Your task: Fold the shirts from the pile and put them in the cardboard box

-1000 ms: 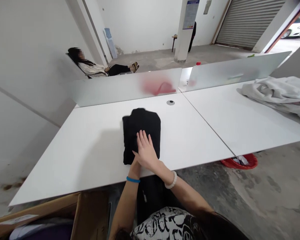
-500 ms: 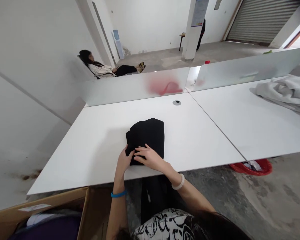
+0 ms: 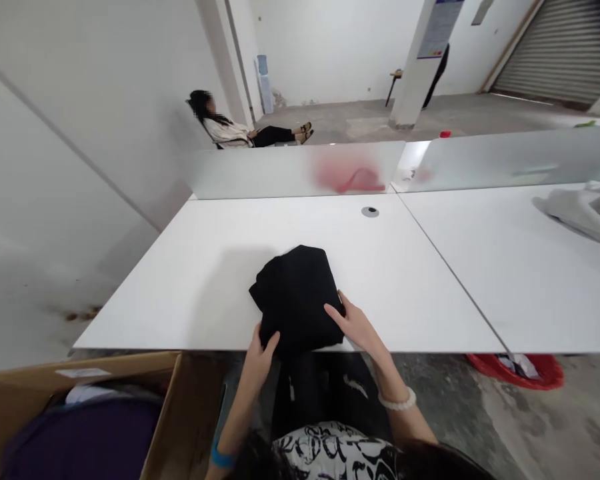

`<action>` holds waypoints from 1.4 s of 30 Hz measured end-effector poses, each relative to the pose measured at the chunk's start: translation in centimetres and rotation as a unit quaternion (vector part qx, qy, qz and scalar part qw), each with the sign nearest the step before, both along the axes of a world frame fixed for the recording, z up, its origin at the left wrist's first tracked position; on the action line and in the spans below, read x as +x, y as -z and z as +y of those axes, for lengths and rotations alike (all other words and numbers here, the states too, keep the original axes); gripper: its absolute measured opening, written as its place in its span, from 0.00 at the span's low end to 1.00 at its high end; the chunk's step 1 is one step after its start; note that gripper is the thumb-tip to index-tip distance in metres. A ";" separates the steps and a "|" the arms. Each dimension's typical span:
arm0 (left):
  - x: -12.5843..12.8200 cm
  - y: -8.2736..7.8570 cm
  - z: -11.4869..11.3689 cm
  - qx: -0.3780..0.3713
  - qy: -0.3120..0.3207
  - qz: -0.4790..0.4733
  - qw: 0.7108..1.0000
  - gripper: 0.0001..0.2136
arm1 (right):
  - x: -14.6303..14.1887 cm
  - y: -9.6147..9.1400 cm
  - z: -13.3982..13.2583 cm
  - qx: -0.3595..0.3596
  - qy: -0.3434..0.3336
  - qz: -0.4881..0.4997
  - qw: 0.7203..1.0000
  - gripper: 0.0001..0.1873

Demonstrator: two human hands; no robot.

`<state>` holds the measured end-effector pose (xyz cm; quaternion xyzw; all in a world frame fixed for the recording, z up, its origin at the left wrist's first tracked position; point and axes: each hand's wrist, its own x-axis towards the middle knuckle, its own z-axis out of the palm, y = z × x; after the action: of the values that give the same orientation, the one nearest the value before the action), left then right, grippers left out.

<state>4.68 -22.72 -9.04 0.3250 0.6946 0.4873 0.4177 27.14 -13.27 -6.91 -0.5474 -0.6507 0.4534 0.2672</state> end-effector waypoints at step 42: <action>-14.4 -1.8 -30.9 -0.107 -0.540 0.125 0.825 0.42 | -38.3 -1.4 -18.7 0.171 -0.640 -0.041 0.748 0.32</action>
<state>-9.72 -53.66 -7.24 -0.0909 0.8534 0.5124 0.0292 -11.20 -32.01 -5.50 0.0338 -0.9254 0.3767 -0.0236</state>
